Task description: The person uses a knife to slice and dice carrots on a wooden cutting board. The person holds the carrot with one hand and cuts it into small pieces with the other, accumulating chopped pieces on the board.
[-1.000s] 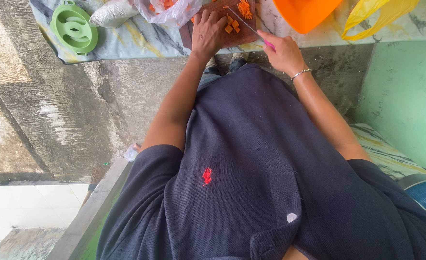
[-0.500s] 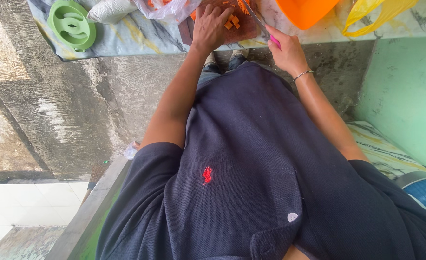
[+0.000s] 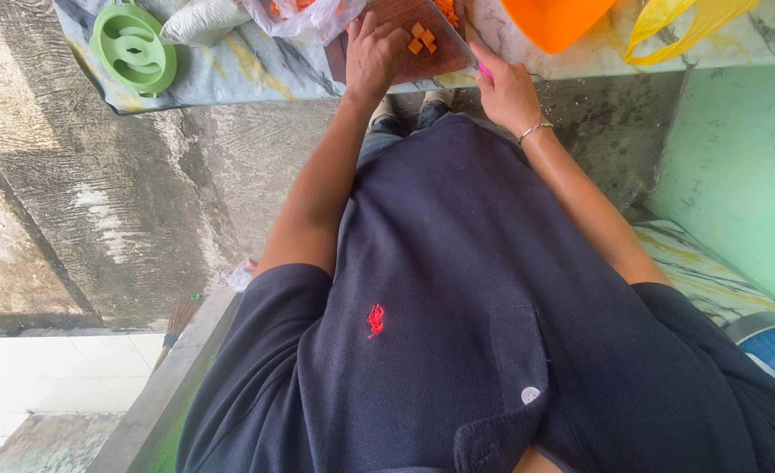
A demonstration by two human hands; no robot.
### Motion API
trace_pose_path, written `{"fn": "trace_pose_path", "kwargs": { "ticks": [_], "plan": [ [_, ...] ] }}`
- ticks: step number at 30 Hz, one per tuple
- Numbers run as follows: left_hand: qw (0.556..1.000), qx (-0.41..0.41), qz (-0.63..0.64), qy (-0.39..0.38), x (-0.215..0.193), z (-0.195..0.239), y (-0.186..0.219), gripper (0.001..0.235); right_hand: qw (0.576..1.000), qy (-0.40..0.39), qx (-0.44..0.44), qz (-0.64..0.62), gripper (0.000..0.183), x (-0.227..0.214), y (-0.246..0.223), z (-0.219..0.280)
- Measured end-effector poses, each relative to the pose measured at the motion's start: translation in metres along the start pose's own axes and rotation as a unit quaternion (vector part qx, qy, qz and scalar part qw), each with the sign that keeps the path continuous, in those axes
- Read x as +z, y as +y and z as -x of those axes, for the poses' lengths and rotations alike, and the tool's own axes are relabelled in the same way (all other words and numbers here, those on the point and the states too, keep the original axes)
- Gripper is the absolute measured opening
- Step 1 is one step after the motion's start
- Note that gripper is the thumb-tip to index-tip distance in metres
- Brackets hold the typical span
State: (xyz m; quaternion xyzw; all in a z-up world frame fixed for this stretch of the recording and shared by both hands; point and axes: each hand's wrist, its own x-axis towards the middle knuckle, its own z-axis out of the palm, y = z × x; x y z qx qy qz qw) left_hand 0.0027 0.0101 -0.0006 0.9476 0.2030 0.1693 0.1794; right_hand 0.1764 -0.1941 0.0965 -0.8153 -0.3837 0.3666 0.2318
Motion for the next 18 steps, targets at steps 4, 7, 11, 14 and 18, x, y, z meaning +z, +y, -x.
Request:
{"fn": "trace_pose_path", "kwargs": {
  "ticks": [4, 7, 11, 14, 18],
  "plan": [
    [0.999, 0.015, 0.019, 0.033, 0.003, -0.003, 0.003, 0.011, 0.992, 0.058, -0.114, 0.007, 0.043, -0.002, 0.006, 0.01],
    [0.998, -0.009, 0.043, 0.04, 0.003, -0.003, 0.004, 0.011, 0.991, 0.052, -0.123, 0.0, 0.043, -0.001, 0.005, 0.017],
    [0.999, -0.013, 0.001, 0.043, 0.004, -0.001, 0.003, 0.012, 0.998, 0.003, -0.066, 0.003, 0.045, 0.004, -0.006, 0.021],
    [0.999, -0.01, -0.011, 0.041, 0.004, 0.003, 0.001, 0.013, 0.997, -0.007, -0.076, -0.017, 0.044, 0.004, -0.01, 0.024],
    [0.998, -0.002, -0.011, 0.054, -0.002, 0.009, 0.0, 0.009, 0.998, -0.048, -0.047, -0.002, 0.044, -0.006, -0.003, 0.03]
  ]
}}
